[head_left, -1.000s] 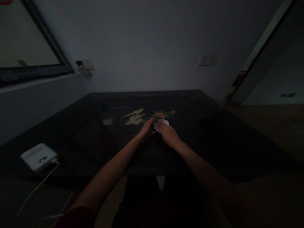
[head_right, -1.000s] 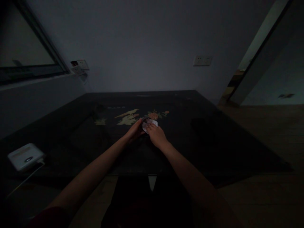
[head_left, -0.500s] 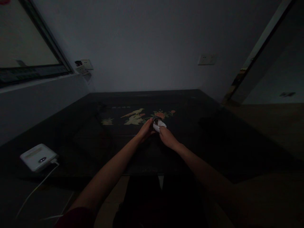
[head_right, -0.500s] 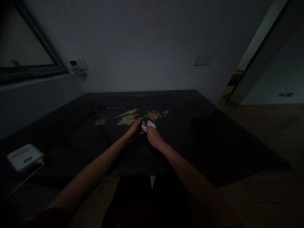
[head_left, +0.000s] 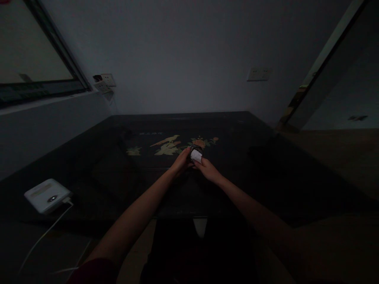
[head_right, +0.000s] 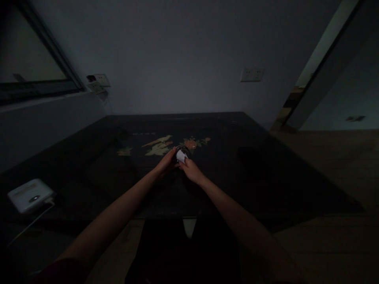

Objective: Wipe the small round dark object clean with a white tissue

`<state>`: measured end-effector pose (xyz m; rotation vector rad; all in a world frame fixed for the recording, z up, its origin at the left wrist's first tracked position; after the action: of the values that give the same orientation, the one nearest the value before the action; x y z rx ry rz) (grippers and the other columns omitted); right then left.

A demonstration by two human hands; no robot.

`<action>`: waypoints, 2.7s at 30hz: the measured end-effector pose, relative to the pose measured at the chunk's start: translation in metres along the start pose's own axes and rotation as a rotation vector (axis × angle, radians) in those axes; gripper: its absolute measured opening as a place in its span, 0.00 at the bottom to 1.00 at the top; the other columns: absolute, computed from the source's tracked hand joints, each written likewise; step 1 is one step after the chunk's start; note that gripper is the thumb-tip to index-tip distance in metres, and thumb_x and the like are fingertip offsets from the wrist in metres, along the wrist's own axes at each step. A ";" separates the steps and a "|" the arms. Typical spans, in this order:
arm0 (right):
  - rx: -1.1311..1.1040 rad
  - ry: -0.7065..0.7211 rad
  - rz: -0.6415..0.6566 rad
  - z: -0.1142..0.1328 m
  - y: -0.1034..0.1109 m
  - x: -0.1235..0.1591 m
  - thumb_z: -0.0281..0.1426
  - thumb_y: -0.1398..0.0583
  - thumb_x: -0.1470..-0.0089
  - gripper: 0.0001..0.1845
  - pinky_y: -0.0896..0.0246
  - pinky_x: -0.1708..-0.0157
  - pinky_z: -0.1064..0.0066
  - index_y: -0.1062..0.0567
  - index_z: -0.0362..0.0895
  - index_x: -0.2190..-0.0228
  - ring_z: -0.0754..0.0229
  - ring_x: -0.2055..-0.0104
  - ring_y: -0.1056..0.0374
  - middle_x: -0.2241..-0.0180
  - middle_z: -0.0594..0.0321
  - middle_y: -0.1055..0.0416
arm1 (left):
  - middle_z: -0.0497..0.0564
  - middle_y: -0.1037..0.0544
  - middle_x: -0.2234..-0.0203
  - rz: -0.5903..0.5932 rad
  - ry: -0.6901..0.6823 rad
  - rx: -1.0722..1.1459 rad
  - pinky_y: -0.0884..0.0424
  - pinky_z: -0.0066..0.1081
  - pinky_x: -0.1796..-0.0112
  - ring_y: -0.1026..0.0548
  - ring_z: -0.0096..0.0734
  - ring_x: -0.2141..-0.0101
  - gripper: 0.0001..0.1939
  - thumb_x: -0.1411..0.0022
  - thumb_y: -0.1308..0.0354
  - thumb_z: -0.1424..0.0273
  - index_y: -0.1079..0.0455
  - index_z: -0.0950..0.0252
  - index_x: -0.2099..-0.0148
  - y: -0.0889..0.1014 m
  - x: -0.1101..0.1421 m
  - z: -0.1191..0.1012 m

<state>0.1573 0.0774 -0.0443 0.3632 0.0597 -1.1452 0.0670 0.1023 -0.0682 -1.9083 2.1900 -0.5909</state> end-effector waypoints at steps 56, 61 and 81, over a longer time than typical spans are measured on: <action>0.586 0.017 0.017 0.012 0.003 0.007 0.22 0.47 0.45 0.10 0.36 0.59 0.67 0.26 0.39 0.66 0.55 0.61 0.29 0.64 0.51 0.25 | 0.51 0.25 0.64 -0.037 0.016 0.006 0.30 0.26 0.69 0.27 0.30 0.66 0.19 0.41 0.43 0.54 0.30 0.62 0.55 0.000 0.004 -0.002; 0.808 0.041 0.066 0.021 0.007 0.011 0.22 0.47 0.44 0.14 0.38 0.53 0.66 0.26 0.36 0.58 0.51 0.52 0.30 0.55 0.44 0.27 | 0.52 0.24 0.63 -0.036 0.020 0.012 0.29 0.27 0.67 0.26 0.30 0.66 0.19 0.42 0.42 0.55 0.30 0.62 0.54 -0.002 0.006 -0.004; 0.915 0.175 0.108 0.030 0.000 0.013 0.17 0.49 0.47 0.28 0.44 0.42 0.60 0.33 0.40 0.45 0.54 0.39 0.43 0.44 0.49 0.34 | 0.53 0.25 0.64 0.005 0.030 0.051 0.27 0.28 0.66 0.26 0.29 0.67 0.17 0.39 0.44 0.56 0.30 0.63 0.55 -0.005 0.003 -0.001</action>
<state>0.1589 0.0570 -0.0193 1.2611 -0.3399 -0.9760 0.0705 0.0989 -0.0647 -1.8804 2.1744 -0.6721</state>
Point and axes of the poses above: each hand's wrist, its own x-axis away from the middle knuckle, its own y-axis out of the back of the hand, z = x × y, the point moved 9 cm from there along -x, towards the middle knuckle
